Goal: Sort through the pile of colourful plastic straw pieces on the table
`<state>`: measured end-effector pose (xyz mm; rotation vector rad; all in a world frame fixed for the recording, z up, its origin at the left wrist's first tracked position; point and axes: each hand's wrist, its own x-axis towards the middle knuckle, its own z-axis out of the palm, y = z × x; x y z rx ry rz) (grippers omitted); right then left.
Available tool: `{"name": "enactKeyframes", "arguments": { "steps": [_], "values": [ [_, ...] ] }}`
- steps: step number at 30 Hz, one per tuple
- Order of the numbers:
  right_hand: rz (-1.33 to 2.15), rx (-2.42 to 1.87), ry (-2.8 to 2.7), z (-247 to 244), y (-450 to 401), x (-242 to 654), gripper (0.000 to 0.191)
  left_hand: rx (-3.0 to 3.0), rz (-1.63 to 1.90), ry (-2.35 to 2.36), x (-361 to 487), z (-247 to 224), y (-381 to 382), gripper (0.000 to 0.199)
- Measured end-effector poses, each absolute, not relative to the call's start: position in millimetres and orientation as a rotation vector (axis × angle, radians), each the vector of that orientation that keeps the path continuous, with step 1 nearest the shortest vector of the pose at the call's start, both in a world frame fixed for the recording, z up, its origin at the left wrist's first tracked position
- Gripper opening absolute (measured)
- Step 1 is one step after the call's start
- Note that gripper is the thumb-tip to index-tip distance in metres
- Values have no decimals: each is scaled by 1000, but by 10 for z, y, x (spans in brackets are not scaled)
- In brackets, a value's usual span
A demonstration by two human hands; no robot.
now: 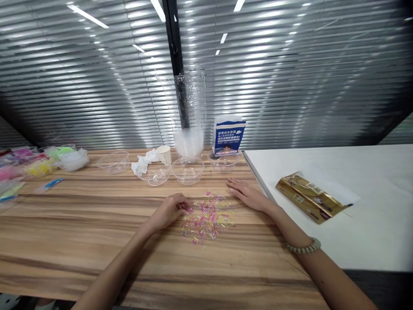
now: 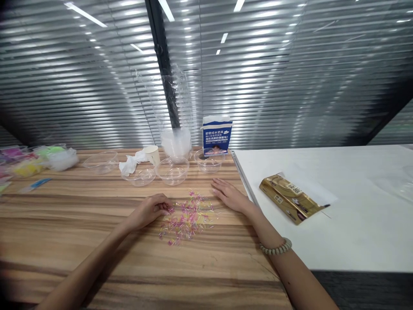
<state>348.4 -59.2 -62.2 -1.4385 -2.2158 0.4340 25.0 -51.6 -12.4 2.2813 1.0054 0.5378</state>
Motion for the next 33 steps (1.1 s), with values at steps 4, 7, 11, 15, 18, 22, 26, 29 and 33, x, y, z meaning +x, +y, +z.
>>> {"name": "enactKeyframes", "arguments": {
  "steps": [4,7,11,15,18,22,26,29,33],
  "values": [
    [427,-1437,-2218,-623,-593,3484,60,2317,536,950,257,-176,-510,23],
    [425,-1435,-2210,-622,-597,3485,59,2327,535,930,270,-210,-513,24],
    [429,-1431,-2207,-619,-601,3485,59,2342,538,946,297,-232,-524,17],
    [444,-1442,-2207,-621,-597,3482,63,2370,555,941,315,-254,-529,11],
    [441,-1441,-2208,-625,-598,3482,62,2376,586,916,322,-265,-530,11],
    [445,-1448,-2201,-625,-603,3481,59,2356,604,912,329,-260,-535,9],
    [448,-1437,-2190,-627,-604,3483,57,2357,621,908,333,-258,-538,11],
    [444,-1438,-2189,-631,-602,3487,55,2358,616,905,336,-261,-538,10],
    [437,-1449,-2216,-624,-603,3486,64,2366,605,896,323,-260,-535,11]
  ]
}}
